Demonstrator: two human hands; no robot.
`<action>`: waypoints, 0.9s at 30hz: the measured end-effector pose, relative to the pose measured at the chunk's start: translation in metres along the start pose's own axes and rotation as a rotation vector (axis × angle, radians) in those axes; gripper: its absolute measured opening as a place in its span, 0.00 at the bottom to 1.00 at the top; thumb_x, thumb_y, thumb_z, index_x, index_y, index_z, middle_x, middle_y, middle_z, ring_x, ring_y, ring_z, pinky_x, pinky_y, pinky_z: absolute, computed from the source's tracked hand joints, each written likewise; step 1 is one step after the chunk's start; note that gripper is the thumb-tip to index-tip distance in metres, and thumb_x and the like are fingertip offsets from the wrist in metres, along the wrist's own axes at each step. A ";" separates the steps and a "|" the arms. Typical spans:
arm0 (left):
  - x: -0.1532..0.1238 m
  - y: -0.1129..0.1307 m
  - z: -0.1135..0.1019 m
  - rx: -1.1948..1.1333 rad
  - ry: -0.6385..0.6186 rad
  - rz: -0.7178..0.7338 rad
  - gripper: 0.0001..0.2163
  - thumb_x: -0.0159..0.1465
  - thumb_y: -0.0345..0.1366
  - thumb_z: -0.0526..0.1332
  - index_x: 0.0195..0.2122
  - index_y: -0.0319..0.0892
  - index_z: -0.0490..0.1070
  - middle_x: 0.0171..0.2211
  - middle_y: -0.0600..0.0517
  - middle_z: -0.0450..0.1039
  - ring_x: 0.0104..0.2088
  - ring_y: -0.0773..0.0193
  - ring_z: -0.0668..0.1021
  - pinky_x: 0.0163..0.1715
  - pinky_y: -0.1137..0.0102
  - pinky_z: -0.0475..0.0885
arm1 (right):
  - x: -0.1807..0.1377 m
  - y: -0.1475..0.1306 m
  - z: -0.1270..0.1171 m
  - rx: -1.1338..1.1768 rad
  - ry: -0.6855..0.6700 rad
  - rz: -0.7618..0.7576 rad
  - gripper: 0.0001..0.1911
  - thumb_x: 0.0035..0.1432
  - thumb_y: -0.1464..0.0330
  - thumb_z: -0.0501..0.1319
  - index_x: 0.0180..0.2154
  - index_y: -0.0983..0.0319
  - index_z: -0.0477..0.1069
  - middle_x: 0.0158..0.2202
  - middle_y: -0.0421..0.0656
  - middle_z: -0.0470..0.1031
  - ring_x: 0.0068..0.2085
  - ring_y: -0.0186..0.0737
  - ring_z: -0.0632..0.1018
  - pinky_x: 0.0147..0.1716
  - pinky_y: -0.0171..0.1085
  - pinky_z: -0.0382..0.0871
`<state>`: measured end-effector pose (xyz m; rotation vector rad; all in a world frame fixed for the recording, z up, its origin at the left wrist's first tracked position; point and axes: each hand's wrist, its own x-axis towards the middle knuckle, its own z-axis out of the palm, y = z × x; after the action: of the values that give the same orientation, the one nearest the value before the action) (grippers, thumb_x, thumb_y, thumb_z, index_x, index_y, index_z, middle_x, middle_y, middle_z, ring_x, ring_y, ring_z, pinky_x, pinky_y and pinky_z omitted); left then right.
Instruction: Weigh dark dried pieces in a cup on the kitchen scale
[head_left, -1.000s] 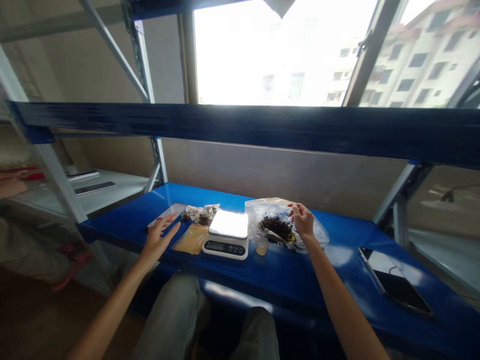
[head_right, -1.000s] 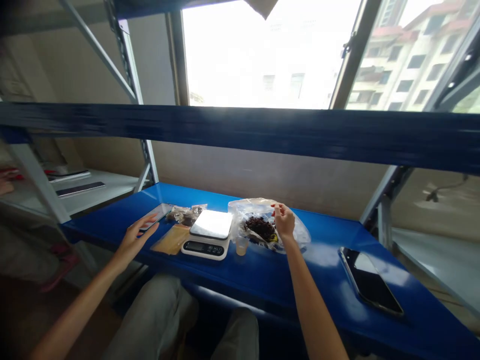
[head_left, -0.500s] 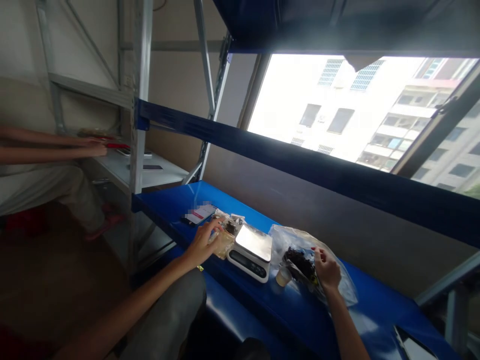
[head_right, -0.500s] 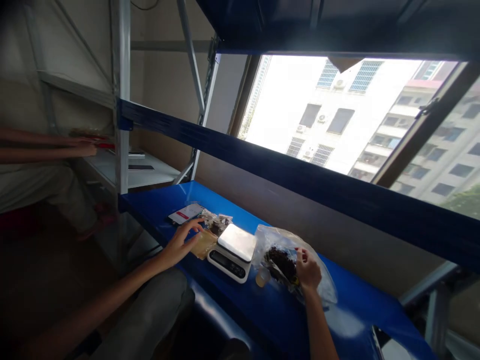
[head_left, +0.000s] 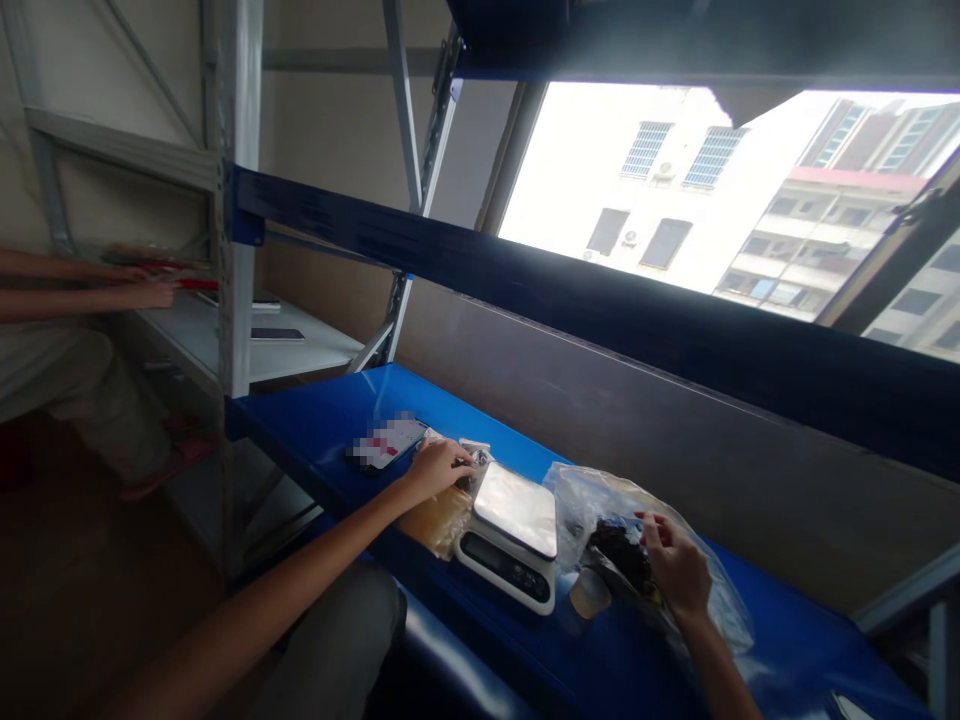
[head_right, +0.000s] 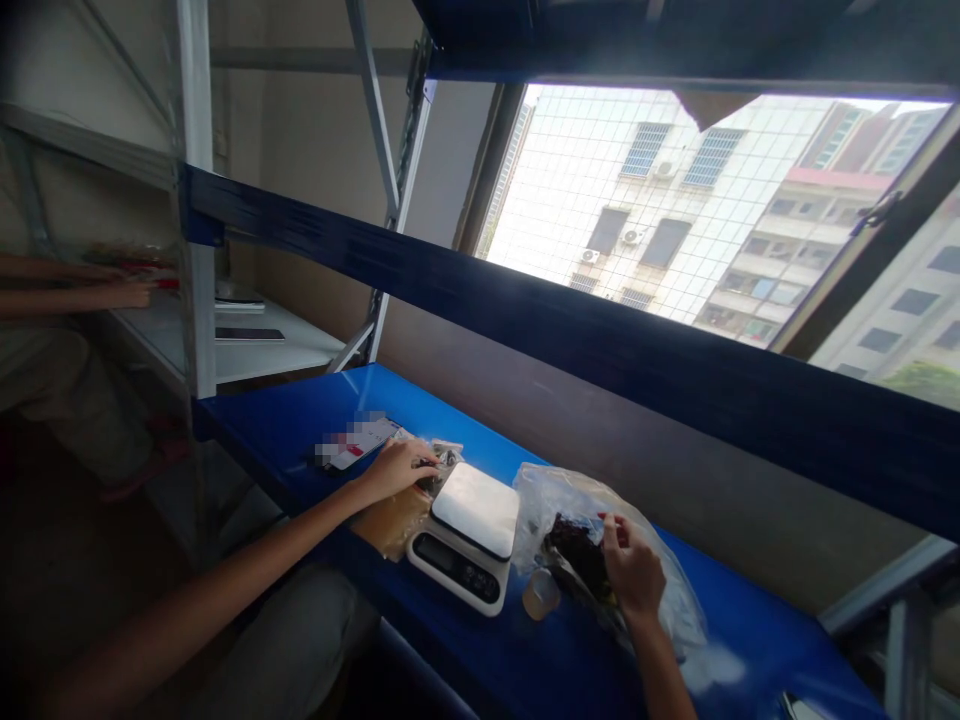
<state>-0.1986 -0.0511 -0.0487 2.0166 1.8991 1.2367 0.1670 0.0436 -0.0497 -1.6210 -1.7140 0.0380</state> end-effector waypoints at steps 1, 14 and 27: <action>0.002 -0.001 -0.002 0.001 -0.002 -0.007 0.07 0.57 0.39 0.61 0.29 0.46 0.78 0.37 0.48 0.79 0.42 0.52 0.77 0.50 0.57 0.62 | -0.001 -0.002 0.000 0.000 0.001 0.002 0.23 0.53 0.53 0.49 0.36 0.59 0.76 0.26 0.47 0.78 0.30 0.51 0.76 0.26 0.40 0.59; -0.014 0.094 -0.011 -0.702 0.316 -0.143 0.17 0.62 0.51 0.54 0.34 0.41 0.70 0.25 0.53 0.70 0.26 0.66 0.74 0.26 0.73 0.67 | -0.030 -0.059 -0.010 0.486 0.018 -0.088 0.26 0.55 0.47 0.51 0.32 0.61 0.75 0.19 0.41 0.70 0.23 0.39 0.71 0.26 0.37 0.62; -0.028 0.177 0.080 -1.260 0.063 -0.351 0.21 0.61 0.59 0.50 0.38 0.44 0.62 0.28 0.54 0.66 0.26 0.67 0.72 0.24 0.73 0.69 | -0.045 -0.092 -0.012 1.295 -0.280 0.274 0.26 0.49 0.43 0.53 0.25 0.58 0.73 0.20 0.40 0.72 0.22 0.37 0.72 0.20 0.36 0.66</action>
<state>-0.0080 -0.0781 -0.0118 0.9295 0.8952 1.7073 0.0916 -0.0185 -0.0173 -0.8155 -1.1257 1.2683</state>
